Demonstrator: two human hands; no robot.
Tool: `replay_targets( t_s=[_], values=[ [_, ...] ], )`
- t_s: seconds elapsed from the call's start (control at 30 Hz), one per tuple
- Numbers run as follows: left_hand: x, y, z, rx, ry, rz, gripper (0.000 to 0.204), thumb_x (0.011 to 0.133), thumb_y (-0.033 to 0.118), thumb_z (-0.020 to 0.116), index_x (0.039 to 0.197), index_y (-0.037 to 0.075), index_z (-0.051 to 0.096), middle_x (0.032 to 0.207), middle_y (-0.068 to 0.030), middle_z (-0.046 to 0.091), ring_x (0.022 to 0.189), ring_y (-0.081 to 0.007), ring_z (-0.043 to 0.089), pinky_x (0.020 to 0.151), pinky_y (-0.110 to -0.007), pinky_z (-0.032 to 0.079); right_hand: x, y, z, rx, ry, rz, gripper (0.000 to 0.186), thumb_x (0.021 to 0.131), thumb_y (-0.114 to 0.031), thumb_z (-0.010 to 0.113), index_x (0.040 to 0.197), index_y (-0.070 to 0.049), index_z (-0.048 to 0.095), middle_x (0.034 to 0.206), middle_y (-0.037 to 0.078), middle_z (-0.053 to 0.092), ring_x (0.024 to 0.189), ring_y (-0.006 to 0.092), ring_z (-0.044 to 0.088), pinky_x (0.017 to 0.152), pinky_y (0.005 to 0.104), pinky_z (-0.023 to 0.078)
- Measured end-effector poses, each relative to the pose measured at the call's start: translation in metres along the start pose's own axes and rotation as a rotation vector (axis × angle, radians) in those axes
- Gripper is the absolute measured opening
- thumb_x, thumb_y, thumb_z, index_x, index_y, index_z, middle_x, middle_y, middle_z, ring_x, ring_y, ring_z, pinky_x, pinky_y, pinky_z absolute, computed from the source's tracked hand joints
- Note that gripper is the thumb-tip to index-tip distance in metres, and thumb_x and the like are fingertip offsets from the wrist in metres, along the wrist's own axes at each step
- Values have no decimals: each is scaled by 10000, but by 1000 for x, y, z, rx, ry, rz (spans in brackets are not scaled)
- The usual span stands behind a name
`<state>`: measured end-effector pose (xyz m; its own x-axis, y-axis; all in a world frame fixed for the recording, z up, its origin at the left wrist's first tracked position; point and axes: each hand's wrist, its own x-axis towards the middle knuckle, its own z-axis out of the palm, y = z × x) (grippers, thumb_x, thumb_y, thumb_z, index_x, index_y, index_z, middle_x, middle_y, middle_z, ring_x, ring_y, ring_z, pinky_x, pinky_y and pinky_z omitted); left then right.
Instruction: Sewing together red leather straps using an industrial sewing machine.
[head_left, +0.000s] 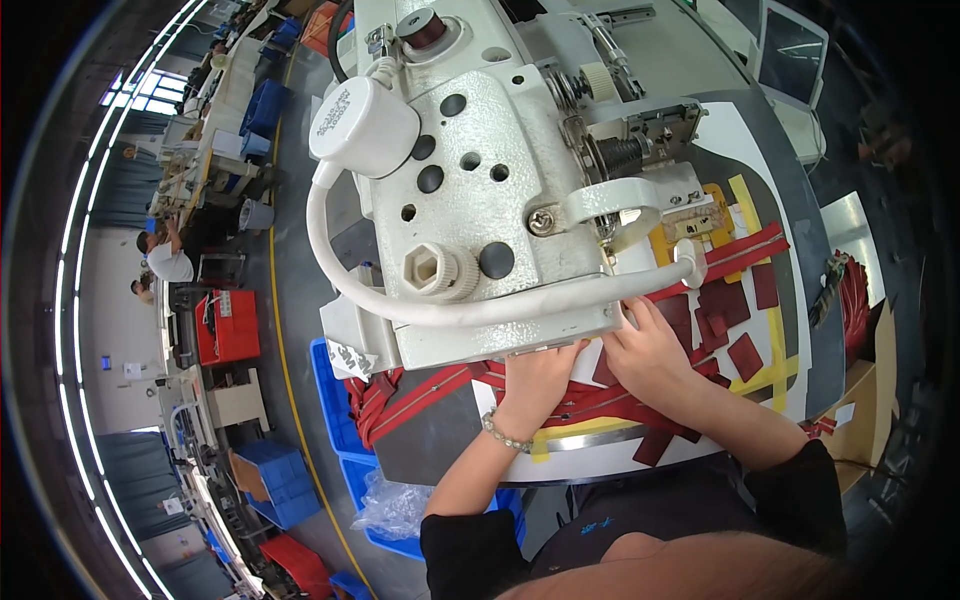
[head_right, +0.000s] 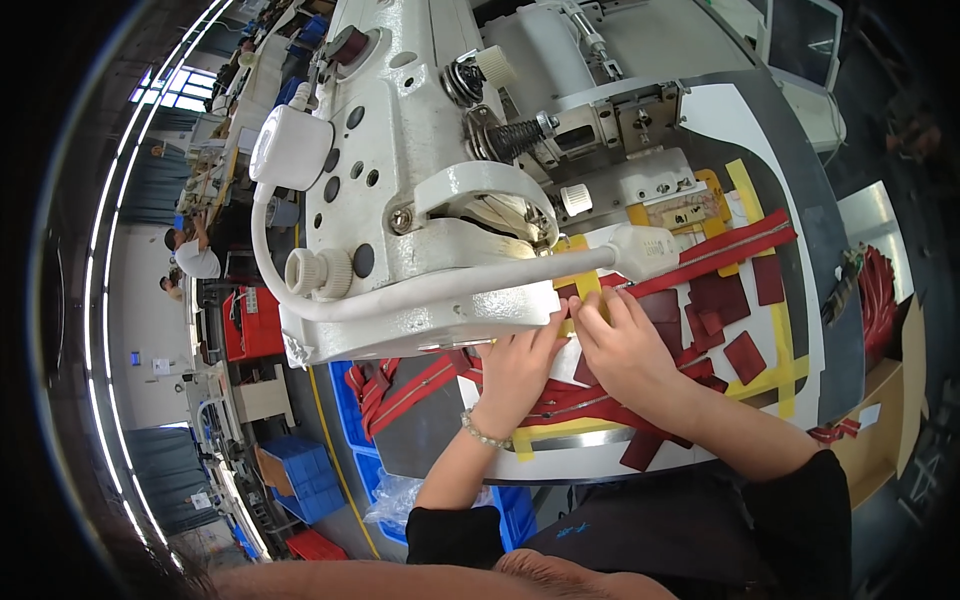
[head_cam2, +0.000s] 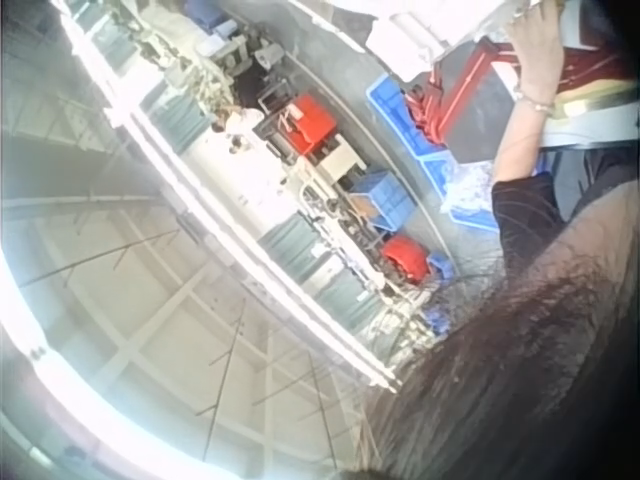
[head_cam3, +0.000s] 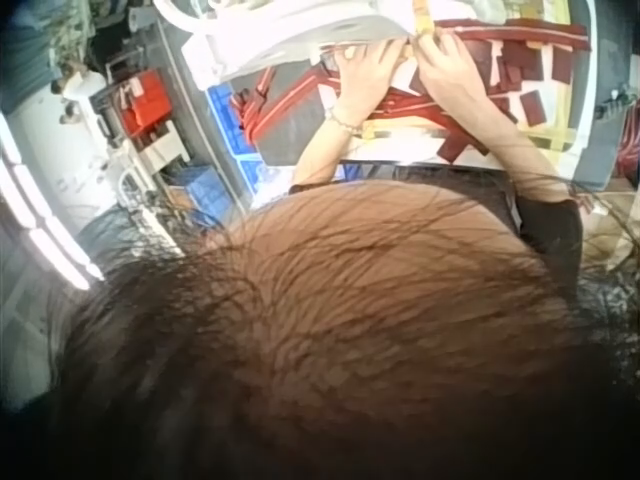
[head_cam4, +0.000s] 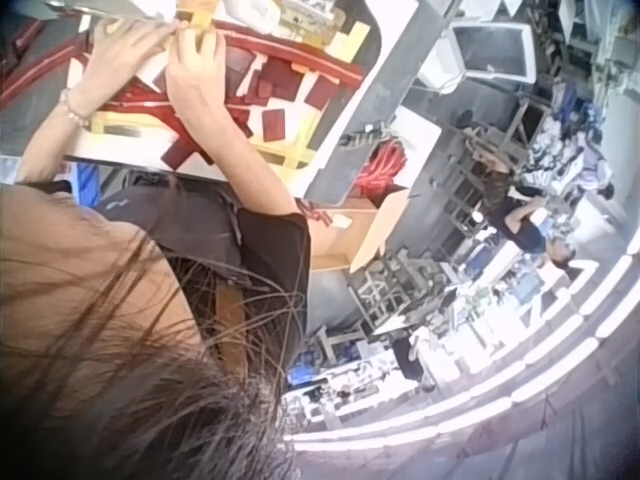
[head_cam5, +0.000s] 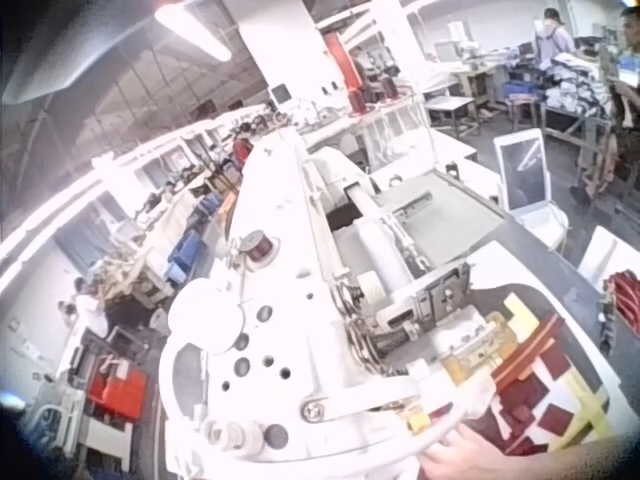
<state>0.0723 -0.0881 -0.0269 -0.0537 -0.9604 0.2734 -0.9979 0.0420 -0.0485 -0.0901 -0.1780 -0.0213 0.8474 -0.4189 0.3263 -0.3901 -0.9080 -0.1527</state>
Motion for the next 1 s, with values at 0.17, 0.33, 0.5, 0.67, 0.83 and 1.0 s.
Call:
replay_targets(
  t_s=[0.17, 0.33, 0.5, 0.67, 0.83, 1.0],
  values=[
    [2, -2, -1, 12, -23, 19, 473, 804, 323, 687, 1263, 230, 620, 1022, 67, 634, 827, -131, 578, 782, -362, 355, 2, 3, -3, 19, -7, -6, 487, 788, -117, 543, 1215, 117, 539, 1093, 186, 515, 1032, 333, 522, 972, 414, 438],
    [2, -1, 1, 26, 35, 21, 481, 808, 343, 682, 1270, 230, 612, 1001, 88, 615, 875, -115, 556, 749, -398, 319, 0, 3, 0, 29, 20, -10, 473, 785, -119, 545, 1195, 117, 550, 1072, 177, 514, 1019, 328, 516, 968, 409, 436],
    [2, -1, 1, 63, -4, 18, 481, 820, 347, 673, 1280, 228, 598, 1003, 100, 605, 851, -95, 543, 802, -402, 283, -1, 3, 0, 26, 28, -12, 470, 787, -124, 542, 1189, 119, 553, 1083, 182, 511, 1035, 336, 510, 967, 410, 433],
    [3, -2, 1, 45, -8, 17, 469, 825, 340, 670, 1274, 221, 603, 998, 93, 602, 870, -93, 543, 881, -418, 262, 0, 3, 1, 19, 34, -9, 460, 792, -126, 536, 1180, 120, 558, 1084, 183, 512, 1041, 340, 511, 962, 410, 434],
    [3, -3, 2, 15, -12, 12, 469, 825, 332, 673, 1275, 218, 603, 995, 83, 602, 905, -97, 541, 947, -439, 241, 0, 4, 4, 11, 39, -7, 448, 796, -129, 535, 1169, 118, 564, 1085, 181, 513, 1045, 340, 511, 954, 408, 438],
    [3, -5, 1, 20, -5, 19, 482, 821, 334, 676, 1284, 225, 598, 981, 86, 597, 897, -102, 537, 924, -425, 256, 2, 4, 1, 26, 24, -17, 439, 791, -129, 543, 1155, 114, 572, 1079, 175, 516, 1043, 335, 514, 951, 404, 441]
  ],
)
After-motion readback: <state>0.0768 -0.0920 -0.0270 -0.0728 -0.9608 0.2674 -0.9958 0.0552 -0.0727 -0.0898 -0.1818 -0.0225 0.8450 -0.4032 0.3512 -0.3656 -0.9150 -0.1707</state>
